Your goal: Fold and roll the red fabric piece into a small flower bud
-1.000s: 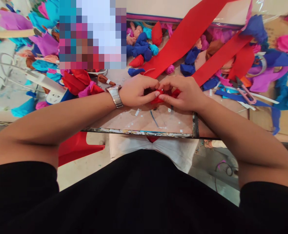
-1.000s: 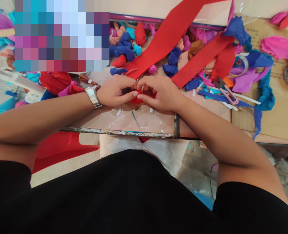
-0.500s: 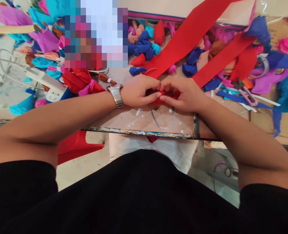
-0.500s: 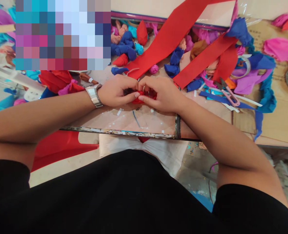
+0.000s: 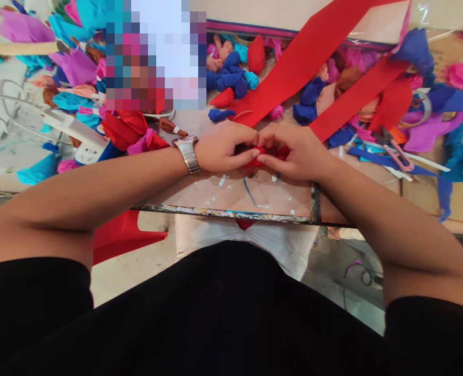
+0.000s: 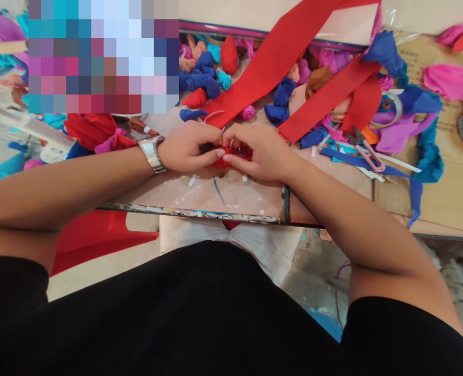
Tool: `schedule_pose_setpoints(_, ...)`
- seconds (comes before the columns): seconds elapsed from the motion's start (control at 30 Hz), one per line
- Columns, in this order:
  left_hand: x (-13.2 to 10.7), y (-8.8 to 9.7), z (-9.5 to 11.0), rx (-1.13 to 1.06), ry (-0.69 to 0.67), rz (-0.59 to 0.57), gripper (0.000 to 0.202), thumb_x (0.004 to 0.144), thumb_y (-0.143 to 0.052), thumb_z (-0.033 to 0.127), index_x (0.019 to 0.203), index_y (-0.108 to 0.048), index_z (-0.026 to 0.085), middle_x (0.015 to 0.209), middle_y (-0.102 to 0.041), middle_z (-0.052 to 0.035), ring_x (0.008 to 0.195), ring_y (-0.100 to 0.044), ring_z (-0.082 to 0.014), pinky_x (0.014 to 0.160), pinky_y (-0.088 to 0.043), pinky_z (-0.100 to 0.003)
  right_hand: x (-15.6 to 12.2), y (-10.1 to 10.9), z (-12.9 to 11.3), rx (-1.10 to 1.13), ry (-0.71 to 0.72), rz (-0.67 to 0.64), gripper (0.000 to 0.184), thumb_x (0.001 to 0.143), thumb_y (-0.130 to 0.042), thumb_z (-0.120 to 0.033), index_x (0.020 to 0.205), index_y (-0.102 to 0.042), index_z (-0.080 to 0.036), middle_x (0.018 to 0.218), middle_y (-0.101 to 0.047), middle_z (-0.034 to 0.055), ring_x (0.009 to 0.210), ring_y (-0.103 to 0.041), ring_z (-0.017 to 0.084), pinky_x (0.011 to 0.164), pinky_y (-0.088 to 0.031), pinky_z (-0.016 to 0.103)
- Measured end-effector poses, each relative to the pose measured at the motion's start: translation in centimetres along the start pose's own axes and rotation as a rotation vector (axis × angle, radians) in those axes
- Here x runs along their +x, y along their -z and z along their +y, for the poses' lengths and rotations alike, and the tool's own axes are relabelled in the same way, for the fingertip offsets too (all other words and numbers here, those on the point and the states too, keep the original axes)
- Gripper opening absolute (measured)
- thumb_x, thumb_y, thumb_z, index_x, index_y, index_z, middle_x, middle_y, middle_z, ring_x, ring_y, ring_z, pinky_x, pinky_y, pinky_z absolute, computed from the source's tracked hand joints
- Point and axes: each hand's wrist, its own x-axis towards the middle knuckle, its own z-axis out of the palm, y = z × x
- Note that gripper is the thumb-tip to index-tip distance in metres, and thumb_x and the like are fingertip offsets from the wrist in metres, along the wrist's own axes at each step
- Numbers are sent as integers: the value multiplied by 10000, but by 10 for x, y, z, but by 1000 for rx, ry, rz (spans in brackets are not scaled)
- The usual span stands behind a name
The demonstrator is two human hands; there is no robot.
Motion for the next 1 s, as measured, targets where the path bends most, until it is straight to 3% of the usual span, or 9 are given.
schedule_pose_setpoints(0.3, 1, 1, 4, 22, -11, 11, 381, 1027, -520, 493, 817, -625, 193, 678, -580, -22, 613, -458, -137, 622, -325, -321, 1, 0, -1, -3, 0, 6, 391, 1024, -631, -579, 1092, -662, -194, 885, -670, 10, 743, -546, 110, 767, -403, 281)
schedule_pose_setpoints(0.77, 1, 1, 1, -88, 28, 23, 333, 1039, -556, 463, 841, -623, 204, 685, -589, -20, 600, -470, -135, 615, -333, -339, 0, 0, 1, -39, 17, 48, 382, 1026, -642, -560, 1139, -663, -195, 925, -696, 19, 739, -580, 107, 737, -432, 280)
schedule_pose_setpoints(1.0, 3, 4, 4, -137, 44, 37, 443, 1060, -515, 615, 888, -640, 226, 707, -619, -25, 629, -466, -131, 616, -365, -347, -1, -1, 1, -69, 22, 104, 401, 1017, -655, -560, 1190, -683, -199, 929, -703, 30, 772, -601, 122, 735, -462, 272)
